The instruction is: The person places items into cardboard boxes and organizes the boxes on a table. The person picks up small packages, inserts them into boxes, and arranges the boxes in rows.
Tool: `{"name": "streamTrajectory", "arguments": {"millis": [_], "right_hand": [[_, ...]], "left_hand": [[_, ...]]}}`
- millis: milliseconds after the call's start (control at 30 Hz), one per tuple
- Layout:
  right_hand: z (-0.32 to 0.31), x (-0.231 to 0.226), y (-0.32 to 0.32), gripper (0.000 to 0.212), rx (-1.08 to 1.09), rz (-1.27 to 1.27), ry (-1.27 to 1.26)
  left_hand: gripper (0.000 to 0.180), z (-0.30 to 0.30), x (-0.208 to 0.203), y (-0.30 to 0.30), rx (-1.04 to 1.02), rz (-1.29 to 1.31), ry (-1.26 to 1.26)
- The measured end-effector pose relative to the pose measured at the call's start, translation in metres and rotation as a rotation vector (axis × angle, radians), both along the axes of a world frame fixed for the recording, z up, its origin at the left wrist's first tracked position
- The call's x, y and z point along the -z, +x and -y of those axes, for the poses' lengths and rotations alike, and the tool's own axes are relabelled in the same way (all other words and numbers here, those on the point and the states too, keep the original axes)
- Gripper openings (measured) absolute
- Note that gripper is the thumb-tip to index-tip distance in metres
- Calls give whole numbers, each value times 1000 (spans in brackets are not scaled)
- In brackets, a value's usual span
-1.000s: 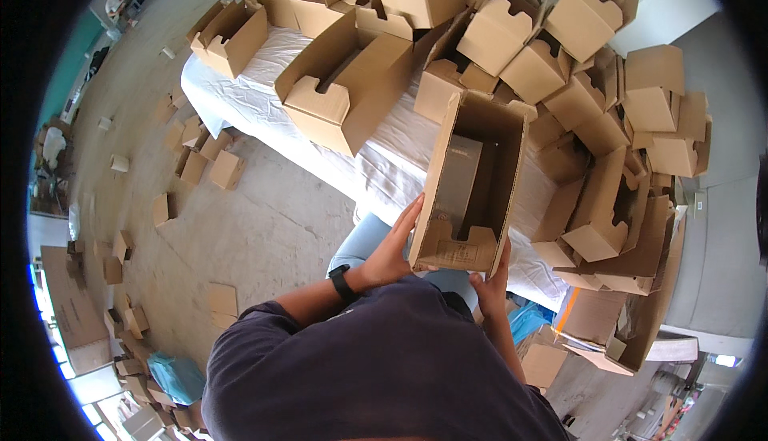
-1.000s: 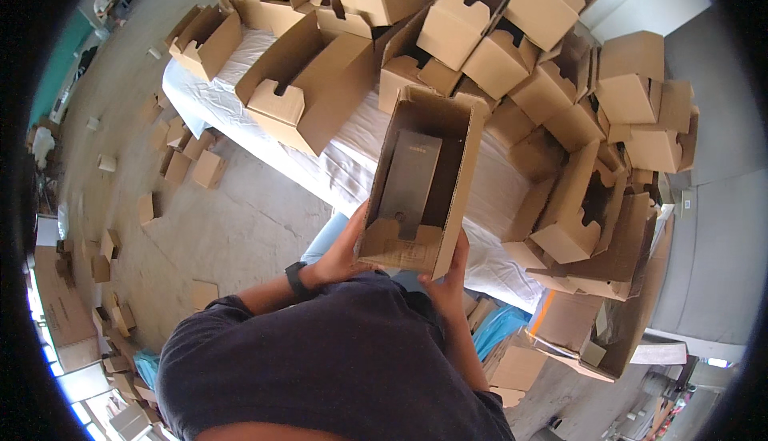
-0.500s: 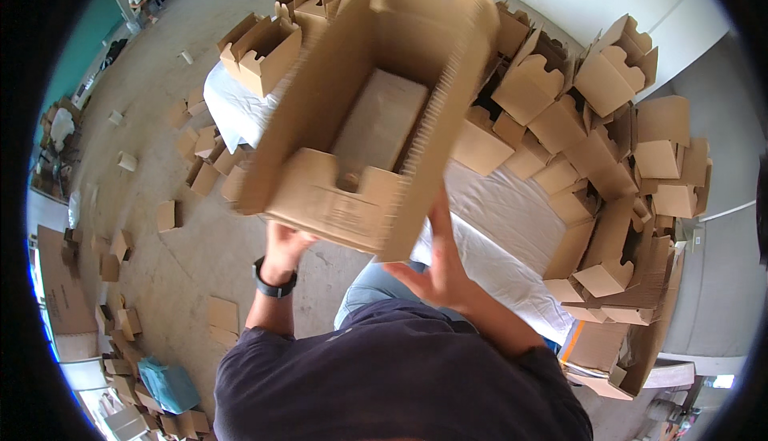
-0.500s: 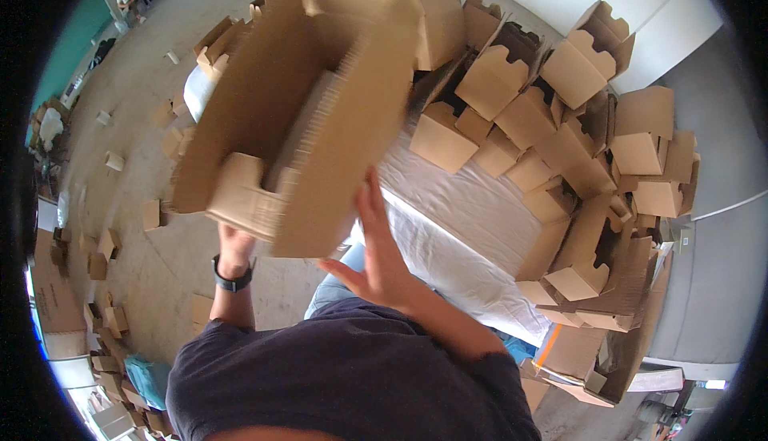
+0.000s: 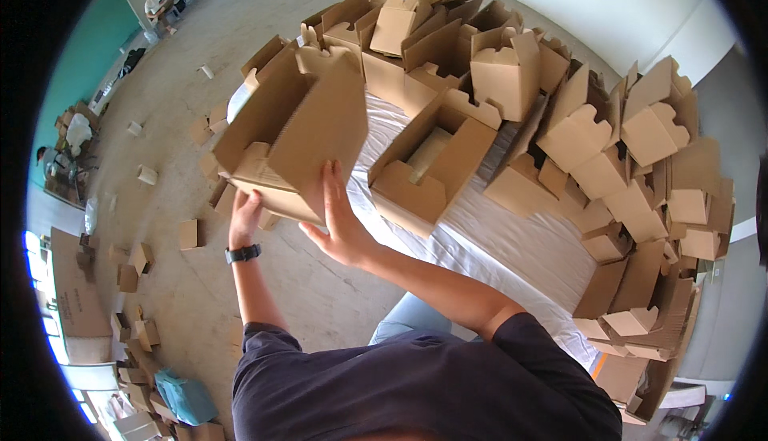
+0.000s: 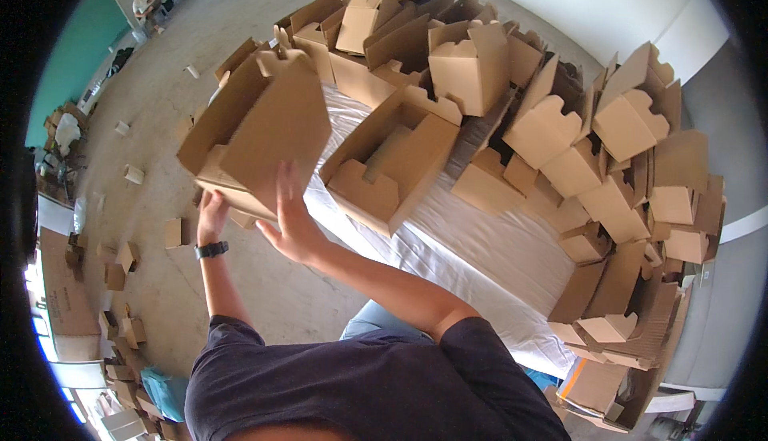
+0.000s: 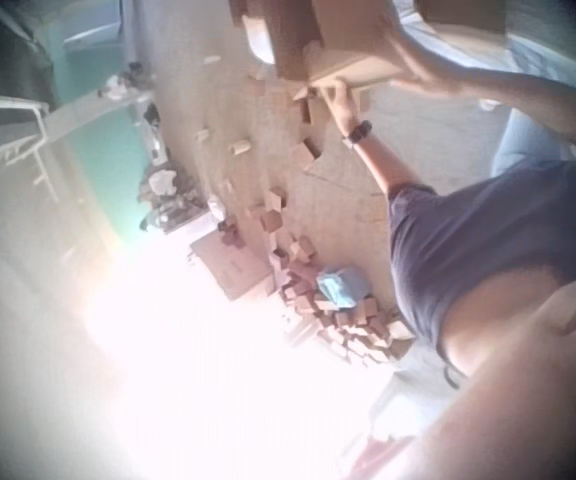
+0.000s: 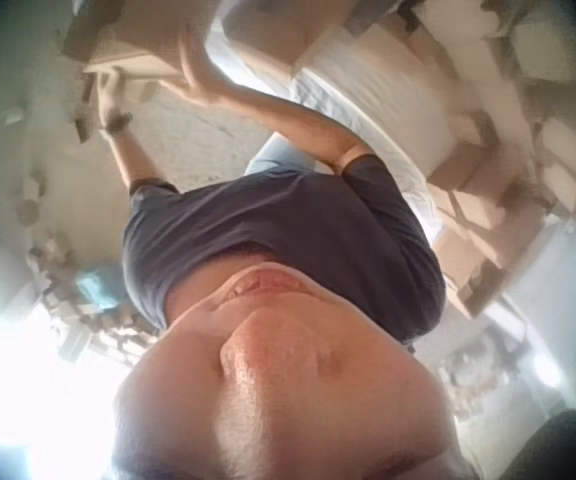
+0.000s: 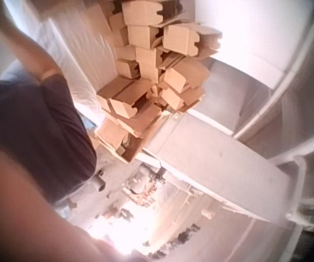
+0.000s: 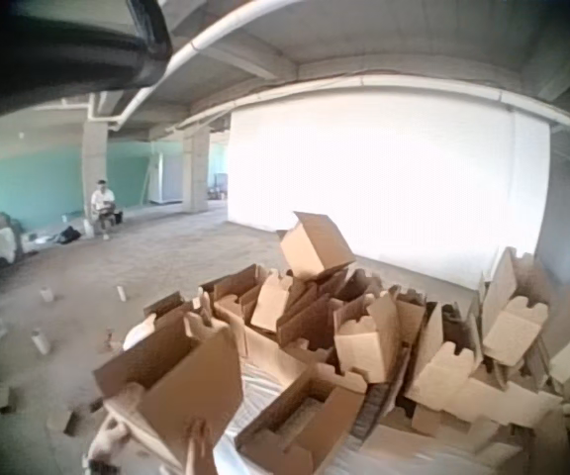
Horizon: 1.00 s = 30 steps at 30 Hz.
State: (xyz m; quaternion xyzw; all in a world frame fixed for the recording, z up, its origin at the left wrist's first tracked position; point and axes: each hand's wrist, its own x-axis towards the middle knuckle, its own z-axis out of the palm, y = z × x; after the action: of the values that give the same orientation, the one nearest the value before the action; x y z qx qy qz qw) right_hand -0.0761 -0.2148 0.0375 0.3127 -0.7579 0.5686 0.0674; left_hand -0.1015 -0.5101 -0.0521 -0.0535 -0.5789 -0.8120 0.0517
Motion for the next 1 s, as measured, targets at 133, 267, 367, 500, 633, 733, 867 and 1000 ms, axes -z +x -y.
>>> {"name": "streamTrajectory", "arguments": {"millis": [133,267,367,500,633,733,867,1000], "right_hand": [[4,43,-9,100,119,118,95],[-10,60,1,98,80,234,132],[-23,58,11,97,-33,227,100],[-42,56,27,92,-122,283,150],[-79,58,48,82,-233,481,150],[-114,54,66,76,-294,633,180],[-145,57,81,69,-242,724,147],[-158,55,86,65,-204,796,66]], "left_hand": [[90,-25,19,-36,133,224,-91],[110,-51,30,-55,166,171,-119],[107,-58,23,-59,206,172,-129],[100,-42,38,-68,254,173,-136],[88,-60,25,-78,286,133,-60],[95,-73,28,-90,310,114,-49],[101,-94,29,-110,338,77,-54],[103,-105,21,-121,361,80,-39]]}}
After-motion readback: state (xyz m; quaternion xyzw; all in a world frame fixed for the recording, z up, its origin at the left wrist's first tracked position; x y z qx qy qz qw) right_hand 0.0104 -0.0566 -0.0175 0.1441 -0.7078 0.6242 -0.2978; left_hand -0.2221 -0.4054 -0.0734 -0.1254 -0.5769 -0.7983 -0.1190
